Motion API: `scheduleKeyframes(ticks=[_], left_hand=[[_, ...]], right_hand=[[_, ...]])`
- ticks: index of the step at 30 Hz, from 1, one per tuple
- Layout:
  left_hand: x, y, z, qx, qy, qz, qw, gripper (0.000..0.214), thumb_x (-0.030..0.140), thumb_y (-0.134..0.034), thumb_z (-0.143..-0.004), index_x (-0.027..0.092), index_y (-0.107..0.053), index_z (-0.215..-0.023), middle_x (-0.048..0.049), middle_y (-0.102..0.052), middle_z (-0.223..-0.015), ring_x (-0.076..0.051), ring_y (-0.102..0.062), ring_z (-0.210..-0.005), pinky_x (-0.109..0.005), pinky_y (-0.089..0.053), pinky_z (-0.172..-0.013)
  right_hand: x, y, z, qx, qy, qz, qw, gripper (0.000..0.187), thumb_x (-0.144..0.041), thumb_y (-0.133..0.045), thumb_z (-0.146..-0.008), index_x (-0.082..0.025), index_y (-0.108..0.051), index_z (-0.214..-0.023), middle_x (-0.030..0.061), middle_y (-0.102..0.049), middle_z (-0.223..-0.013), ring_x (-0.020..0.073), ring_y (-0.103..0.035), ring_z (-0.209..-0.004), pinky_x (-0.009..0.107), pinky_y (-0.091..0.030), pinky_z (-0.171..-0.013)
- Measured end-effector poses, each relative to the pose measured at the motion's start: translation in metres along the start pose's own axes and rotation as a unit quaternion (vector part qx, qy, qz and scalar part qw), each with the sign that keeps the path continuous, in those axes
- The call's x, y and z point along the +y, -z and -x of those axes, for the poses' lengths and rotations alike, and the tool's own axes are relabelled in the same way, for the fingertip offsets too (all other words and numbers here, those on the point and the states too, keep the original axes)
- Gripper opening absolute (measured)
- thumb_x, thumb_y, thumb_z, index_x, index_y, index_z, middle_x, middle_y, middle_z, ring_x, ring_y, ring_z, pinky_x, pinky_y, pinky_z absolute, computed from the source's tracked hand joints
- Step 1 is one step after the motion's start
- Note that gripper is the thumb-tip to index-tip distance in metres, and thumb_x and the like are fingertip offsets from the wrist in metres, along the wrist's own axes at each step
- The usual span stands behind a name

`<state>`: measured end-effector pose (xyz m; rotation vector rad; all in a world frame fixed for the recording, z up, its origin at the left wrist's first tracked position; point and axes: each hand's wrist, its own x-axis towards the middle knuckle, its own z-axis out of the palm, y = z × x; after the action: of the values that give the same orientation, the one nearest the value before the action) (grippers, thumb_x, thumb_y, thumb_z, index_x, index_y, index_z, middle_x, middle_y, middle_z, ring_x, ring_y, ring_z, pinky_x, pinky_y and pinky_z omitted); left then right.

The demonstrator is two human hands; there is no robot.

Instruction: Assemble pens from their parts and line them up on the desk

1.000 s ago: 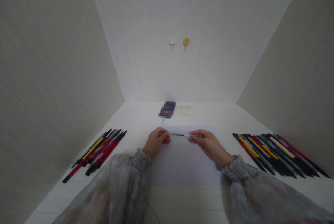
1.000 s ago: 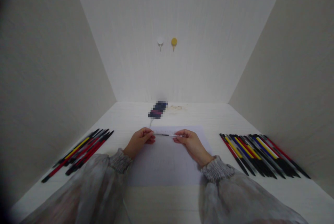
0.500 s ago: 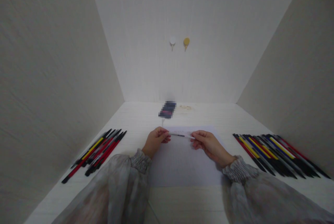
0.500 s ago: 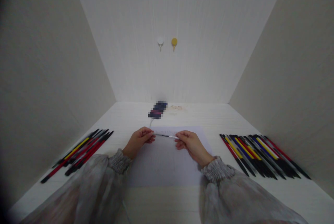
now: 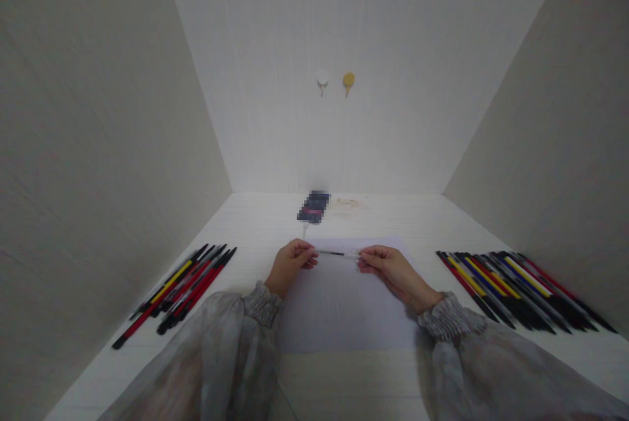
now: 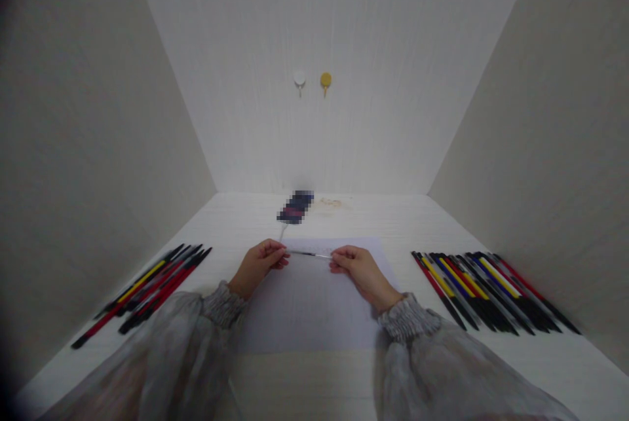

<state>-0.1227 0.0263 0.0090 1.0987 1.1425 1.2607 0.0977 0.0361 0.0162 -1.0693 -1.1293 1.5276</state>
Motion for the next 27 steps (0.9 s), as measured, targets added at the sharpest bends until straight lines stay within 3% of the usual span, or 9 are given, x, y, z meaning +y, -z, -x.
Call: scheduleKeyframes(ticks=[5, 9, 12, 15, 18, 24, 27], left_hand=[[-0.002, 0.003, -0.002, 0.032, 0.013, 0.033, 0.999, 0.022, 0.027, -0.064, -0.059, 0.013, -0.052, -0.071, -0.0003, -0.061, -0.061, -0.008, -0.056, -0.052, -0.020, -0.045, -0.052], [-0.002, 0.004, -0.003, 0.040, 0.005, 0.030, 0.999, 0.020, 0.025, -0.064, -0.059, 0.014, -0.051, -0.070, 0.0016, -0.059, -0.057, -0.008, -0.055, -0.050, -0.020, -0.044, -0.051], [-0.002, 0.003, -0.003, 0.037, 0.002, 0.011, 0.999, 0.019, 0.025, -0.063, -0.059, 0.014, -0.053, -0.070, 0.0018, -0.058, -0.057, -0.008, -0.054, -0.050, -0.020, -0.044, -0.052], [-0.002, 0.003, -0.003, 0.032, 0.001, -0.004, 0.999, 0.019, 0.025, -0.062, -0.060, 0.014, -0.055, -0.073, 0.0013, -0.058, -0.059, -0.008, -0.054, -0.051, -0.020, -0.044, -0.052], [-0.002, 0.004, -0.003, 0.028, 0.000, -0.011, 1.000, 0.020, 0.025, -0.062, -0.060, 0.013, -0.056, -0.074, 0.0010, -0.058, -0.060, -0.008, -0.054, -0.052, -0.020, -0.043, -0.053], [-0.001, 0.004, -0.003, 0.034, 0.006, -0.024, 0.999, 0.022, 0.027, -0.060, -0.060, 0.012, -0.055, -0.076, 0.0014, -0.057, -0.060, -0.007, -0.053, -0.052, -0.021, -0.043, -0.054], [0.000, 0.003, -0.003, 0.036, 0.003, -0.022, 0.999, 0.022, 0.027, -0.060, -0.060, 0.013, -0.055, -0.076, 0.0013, -0.057, -0.060, -0.008, -0.053, -0.051, -0.021, -0.043, -0.054]], right_hand=[[-0.007, 0.013, -0.006, 0.060, 0.024, 0.021, 0.998, 0.010, -0.018, -0.069, -0.051, -0.014, -0.061, -0.056, 0.0003, -0.059, -0.054, 0.0106, -0.054, -0.052, 0.025, -0.046, -0.055], [-0.018, 0.027, -0.010, 0.106, 0.080, 0.122, 0.984, 0.007, -0.019, -0.065, -0.053, -0.015, -0.060, -0.056, -0.0002, -0.058, -0.053, 0.0109, -0.051, -0.050, 0.025, -0.042, -0.051], [-0.024, 0.036, -0.011, 0.128, 0.123, 0.243, 0.954, 0.005, -0.020, -0.061, -0.056, -0.017, -0.060, -0.059, -0.0011, -0.056, -0.052, 0.0114, -0.048, -0.047, 0.025, -0.038, -0.048], [-0.029, 0.038, -0.009, 0.150, 0.162, 0.360, 0.906, 0.003, -0.020, -0.059, -0.056, -0.018, -0.061, -0.058, -0.0013, -0.056, -0.052, 0.0119, -0.047, -0.048, 0.025, -0.036, -0.050], [-0.034, 0.036, -0.005, 0.145, 0.189, 0.428, 0.872, 0.005, -0.019, -0.057, -0.056, -0.018, -0.061, -0.059, -0.0002, -0.058, -0.057, 0.0129, -0.049, -0.053, 0.025, -0.036, -0.054], [-0.043, 0.036, 0.002, 0.117, 0.170, 0.503, 0.839, 0.014, -0.021, -0.049, -0.061, -0.015, -0.061, -0.067, 0.0015, -0.058, -0.060, 0.0129, -0.050, -0.055, 0.023, -0.036, -0.054], [-0.046, 0.041, 0.003, 0.113, 0.160, 0.509, 0.838, 0.015, -0.023, -0.049, -0.063, -0.015, -0.060, -0.067, 0.0010, -0.058, -0.058, 0.0128, -0.050, -0.055, 0.023, -0.035, -0.053]])
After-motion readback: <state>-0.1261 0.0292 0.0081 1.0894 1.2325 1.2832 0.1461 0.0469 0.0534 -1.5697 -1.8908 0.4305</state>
